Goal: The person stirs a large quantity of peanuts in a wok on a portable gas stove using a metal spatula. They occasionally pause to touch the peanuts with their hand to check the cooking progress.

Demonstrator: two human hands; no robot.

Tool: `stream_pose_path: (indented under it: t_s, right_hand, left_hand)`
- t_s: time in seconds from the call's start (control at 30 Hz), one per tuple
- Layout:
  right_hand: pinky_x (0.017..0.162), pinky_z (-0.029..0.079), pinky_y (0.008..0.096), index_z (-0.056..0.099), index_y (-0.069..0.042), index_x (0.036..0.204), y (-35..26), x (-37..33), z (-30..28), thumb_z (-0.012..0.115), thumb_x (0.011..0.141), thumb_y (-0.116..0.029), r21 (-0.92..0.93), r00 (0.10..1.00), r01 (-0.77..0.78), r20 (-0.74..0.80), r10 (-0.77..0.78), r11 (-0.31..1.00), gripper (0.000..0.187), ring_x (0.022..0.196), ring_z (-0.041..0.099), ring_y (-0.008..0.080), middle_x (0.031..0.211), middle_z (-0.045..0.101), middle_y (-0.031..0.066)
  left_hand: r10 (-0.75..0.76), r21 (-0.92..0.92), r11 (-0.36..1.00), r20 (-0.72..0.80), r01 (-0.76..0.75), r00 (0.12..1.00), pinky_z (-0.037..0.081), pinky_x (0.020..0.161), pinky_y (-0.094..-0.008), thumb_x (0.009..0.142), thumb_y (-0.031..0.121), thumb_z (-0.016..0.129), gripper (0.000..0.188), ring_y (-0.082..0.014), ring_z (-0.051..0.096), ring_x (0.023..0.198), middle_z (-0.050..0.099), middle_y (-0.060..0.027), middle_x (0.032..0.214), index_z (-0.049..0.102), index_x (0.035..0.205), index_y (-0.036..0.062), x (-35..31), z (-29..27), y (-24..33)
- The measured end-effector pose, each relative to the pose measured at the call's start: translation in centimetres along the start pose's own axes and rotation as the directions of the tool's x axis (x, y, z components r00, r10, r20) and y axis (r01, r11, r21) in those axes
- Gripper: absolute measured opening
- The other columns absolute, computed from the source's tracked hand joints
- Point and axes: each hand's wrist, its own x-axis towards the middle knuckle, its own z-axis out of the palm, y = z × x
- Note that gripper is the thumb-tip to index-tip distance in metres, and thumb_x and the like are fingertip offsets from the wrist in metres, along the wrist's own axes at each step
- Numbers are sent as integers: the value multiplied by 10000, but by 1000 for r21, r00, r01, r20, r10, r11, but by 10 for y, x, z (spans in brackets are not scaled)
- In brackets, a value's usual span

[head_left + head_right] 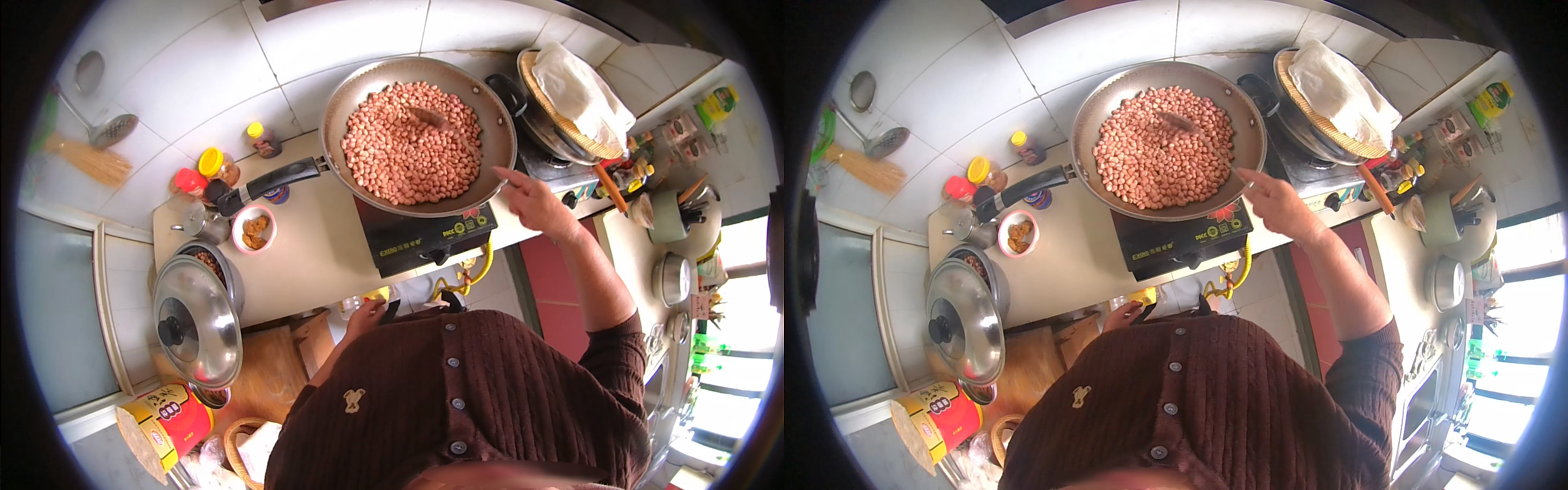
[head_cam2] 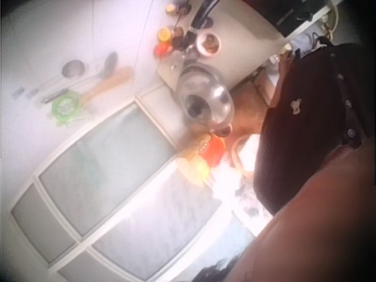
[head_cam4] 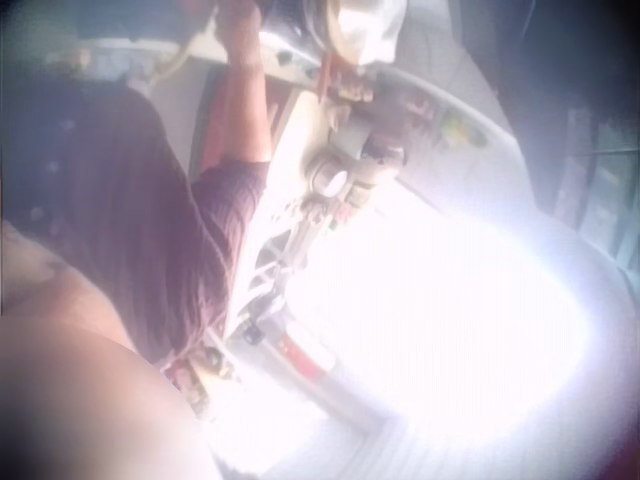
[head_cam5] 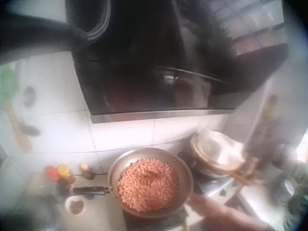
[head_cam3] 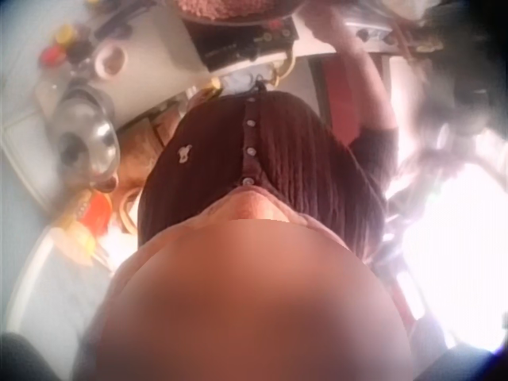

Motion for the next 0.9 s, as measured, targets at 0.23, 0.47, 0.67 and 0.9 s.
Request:
stream_pose_path:
  t_s: [0.23,0.47,0.67,0.9]
  right_hand:
    - [689,487,382,491,-96,1399,-15,-22,-2,552,936,-138,-372,910,414,187,-370,831,469,701,633,277,828,665,183]
    - [725,500,433,595,-213,1316,-56,-57,-79,601,867,-112,-823,977,201,128,-171,531,460,767,634,365,829,658,187]
    - [761,514,439,635,-161,1259,-75,-57,-96,606,835,-83,-911,984,65,-9,-177,408,432,850,656,354,901,685,179]
    - [665,490,382,602,-171,1307,-59,-19,-66,601,876,-100,-719,973,213,91,-214,662,437,672,618,313,771,650,183]
  left_hand:
    - [-118,31,993,71,116,990,531,857,-337,925,243,609,331,-244,690,980,695,-120,1116,640,1219,93,10,5,9]
    - [-76,37,997,110,73,991,527,864,-328,934,263,610,335,-227,684,988,693,-108,1130,645,1222,95,24,14,-8]
    - [-30,42,999,85,26,996,526,874,-329,937,270,606,335,-228,681,989,688,-108,1144,654,1214,89,27,19,-16]
    - [-199,24,980,42,199,979,521,880,-341,930,273,606,333,-230,682,979,698,-116,1116,662,1199,86,12,16,3]
